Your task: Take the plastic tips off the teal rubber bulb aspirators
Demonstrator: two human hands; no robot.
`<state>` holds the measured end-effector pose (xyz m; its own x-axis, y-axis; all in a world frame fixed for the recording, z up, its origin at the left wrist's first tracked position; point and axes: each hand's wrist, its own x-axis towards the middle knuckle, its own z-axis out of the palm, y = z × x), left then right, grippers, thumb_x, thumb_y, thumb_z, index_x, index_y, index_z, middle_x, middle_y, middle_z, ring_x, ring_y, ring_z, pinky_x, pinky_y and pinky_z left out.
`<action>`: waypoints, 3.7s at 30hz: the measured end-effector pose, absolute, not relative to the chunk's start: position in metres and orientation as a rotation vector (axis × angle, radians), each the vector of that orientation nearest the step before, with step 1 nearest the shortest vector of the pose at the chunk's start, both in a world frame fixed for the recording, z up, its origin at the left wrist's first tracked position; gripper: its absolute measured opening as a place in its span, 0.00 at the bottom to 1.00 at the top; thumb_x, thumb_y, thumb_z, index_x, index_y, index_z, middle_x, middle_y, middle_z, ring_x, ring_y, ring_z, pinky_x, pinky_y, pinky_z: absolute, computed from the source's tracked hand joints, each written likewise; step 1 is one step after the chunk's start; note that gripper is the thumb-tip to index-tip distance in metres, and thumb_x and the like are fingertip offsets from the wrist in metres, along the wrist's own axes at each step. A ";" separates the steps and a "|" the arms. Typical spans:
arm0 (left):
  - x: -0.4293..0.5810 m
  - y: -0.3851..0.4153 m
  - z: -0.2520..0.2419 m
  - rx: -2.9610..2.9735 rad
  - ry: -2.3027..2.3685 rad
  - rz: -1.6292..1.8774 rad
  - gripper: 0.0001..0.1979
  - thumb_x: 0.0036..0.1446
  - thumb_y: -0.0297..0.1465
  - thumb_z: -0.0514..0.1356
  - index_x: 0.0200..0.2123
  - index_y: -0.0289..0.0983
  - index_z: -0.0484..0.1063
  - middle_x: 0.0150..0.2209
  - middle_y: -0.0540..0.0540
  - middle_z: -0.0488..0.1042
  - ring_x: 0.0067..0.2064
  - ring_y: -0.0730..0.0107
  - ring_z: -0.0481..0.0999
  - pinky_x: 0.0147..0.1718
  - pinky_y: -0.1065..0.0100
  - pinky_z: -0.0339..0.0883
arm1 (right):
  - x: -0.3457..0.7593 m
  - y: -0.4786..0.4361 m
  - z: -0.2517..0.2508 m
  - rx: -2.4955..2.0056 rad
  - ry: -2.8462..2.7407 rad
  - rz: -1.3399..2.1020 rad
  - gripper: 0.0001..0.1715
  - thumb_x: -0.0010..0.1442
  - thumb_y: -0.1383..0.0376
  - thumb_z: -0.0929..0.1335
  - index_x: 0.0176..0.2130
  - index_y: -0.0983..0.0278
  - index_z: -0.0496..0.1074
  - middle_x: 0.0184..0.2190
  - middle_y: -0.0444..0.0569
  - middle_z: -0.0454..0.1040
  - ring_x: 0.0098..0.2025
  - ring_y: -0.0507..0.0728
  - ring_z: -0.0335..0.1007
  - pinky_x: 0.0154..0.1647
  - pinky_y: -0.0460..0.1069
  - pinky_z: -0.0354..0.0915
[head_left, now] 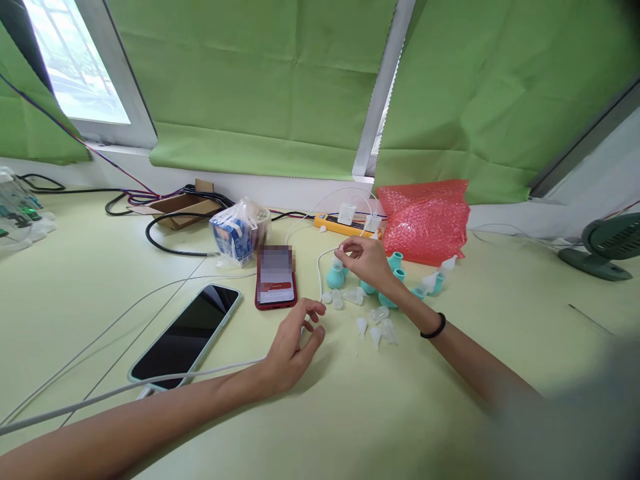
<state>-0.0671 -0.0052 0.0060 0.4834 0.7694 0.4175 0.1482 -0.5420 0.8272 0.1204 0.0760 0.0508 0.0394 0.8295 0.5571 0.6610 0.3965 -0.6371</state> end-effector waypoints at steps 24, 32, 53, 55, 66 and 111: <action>-0.065 -0.002 0.007 2.056 0.784 1.050 0.10 0.52 0.22 0.48 0.38 0.37 0.62 0.37 0.46 0.64 0.38 0.70 0.65 0.34 0.69 0.64 | 0.124 0.011 0.018 -1.311 -2.522 -0.167 0.14 0.55 0.65 0.63 0.42 0.65 0.66 0.38 0.55 0.67 0.39 0.60 0.63 0.38 0.55 0.64; -0.063 0.003 -0.001 2.253 0.872 0.879 0.14 0.52 0.24 0.52 0.43 0.39 0.63 0.45 0.43 0.62 0.45 0.65 0.65 0.41 0.64 0.63 | 0.124 -0.015 0.008 -1.155 -2.274 0.204 0.13 0.53 0.70 0.63 0.42 0.65 0.65 0.37 0.50 0.73 0.38 0.55 0.69 0.39 0.50 0.66; -0.059 -0.002 0.005 2.750 0.937 0.646 0.09 0.59 0.30 0.47 0.38 0.40 0.66 0.35 0.48 0.72 0.39 0.61 0.62 0.36 0.61 0.52 | 0.143 -0.034 0.000 -1.229 -2.262 -0.199 0.03 0.46 0.71 0.64 0.26 0.64 0.65 0.31 0.50 0.68 0.36 0.58 0.64 0.38 0.55 0.59; -0.059 -0.001 0.004 2.755 0.949 0.640 0.09 0.58 0.31 0.48 0.38 0.40 0.67 0.35 0.47 0.71 0.39 0.61 0.62 0.35 0.61 0.53 | 0.144 -0.034 0.001 -1.263 -2.274 -0.183 0.04 0.45 0.70 0.64 0.28 0.64 0.66 0.31 0.51 0.67 0.36 0.58 0.63 0.38 0.54 0.59; -0.061 0.001 -0.001 2.510 0.983 0.728 0.11 0.53 0.30 0.53 0.40 0.36 0.64 0.34 0.45 0.71 0.40 0.60 0.63 0.37 0.61 0.60 | 0.149 -0.027 -0.008 -1.287 -2.150 -0.265 0.07 0.50 0.70 0.63 0.32 0.63 0.68 0.34 0.52 0.65 0.38 0.59 0.61 0.38 0.55 0.59; -0.060 0.003 -0.002 2.538 0.632 0.734 0.11 0.54 0.32 0.55 0.39 0.33 0.69 0.29 0.44 0.71 0.36 0.64 0.61 0.35 0.65 0.62 | 0.123 -0.041 -0.005 -0.929 -1.982 0.175 0.10 0.49 0.73 0.68 0.35 0.65 0.72 0.27 0.49 0.74 0.31 0.54 0.68 0.30 0.49 0.66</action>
